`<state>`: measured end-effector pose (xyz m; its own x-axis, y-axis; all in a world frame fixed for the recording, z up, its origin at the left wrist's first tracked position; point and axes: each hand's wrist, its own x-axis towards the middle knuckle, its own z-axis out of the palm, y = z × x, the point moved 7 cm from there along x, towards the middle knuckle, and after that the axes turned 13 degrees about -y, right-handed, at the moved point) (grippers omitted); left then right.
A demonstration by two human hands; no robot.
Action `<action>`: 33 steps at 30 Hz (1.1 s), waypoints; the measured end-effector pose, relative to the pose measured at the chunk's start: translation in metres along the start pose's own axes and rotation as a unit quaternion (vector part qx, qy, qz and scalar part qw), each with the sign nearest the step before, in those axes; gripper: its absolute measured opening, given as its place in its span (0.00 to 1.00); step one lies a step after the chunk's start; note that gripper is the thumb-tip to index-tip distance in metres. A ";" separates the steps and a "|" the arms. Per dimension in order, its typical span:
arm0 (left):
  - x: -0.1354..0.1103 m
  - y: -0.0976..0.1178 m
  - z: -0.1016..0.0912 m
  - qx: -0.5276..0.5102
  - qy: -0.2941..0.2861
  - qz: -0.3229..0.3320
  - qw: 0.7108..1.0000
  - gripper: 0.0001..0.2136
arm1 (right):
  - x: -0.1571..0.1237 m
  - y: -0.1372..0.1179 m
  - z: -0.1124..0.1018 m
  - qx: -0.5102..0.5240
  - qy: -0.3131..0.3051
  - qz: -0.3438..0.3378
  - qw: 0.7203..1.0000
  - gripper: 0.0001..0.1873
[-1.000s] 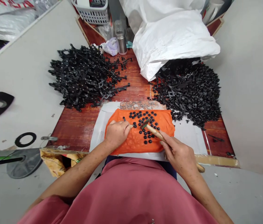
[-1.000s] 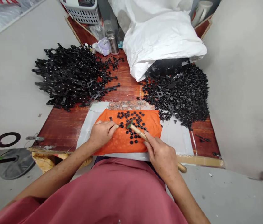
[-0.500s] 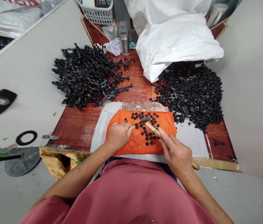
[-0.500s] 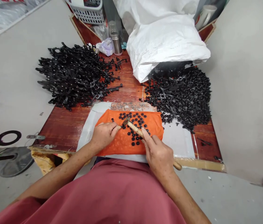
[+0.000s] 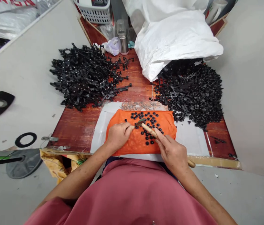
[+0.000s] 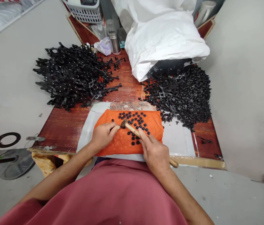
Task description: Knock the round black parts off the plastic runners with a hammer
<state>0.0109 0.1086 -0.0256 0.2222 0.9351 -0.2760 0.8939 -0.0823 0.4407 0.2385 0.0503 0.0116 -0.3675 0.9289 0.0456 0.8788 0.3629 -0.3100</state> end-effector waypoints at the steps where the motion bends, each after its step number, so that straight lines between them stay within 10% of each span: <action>1: 0.000 -0.001 -0.001 -0.028 -0.005 0.003 1.000 0.15 | -0.001 0.004 0.002 0.034 -0.005 0.003 0.999 0.24; 13: -0.004 0.002 0.003 -0.022 0.020 0.021 0.999 0.12 | -0.054 0.070 0.011 0.185 0.060 0.151 0.969 0.25; 33: -0.009 0.003 0.004 -0.024 0.075 0.002 0.997 0.15 | -0.060 0.084 0.024 0.239 0.059 0.181 0.952 0.25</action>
<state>0.0132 0.0984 -0.0246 0.1623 0.9759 -0.1456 0.8729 -0.0732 0.4823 0.3273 0.0232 -0.0404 -0.0056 0.9989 -0.0475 0.6914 -0.0304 -0.7218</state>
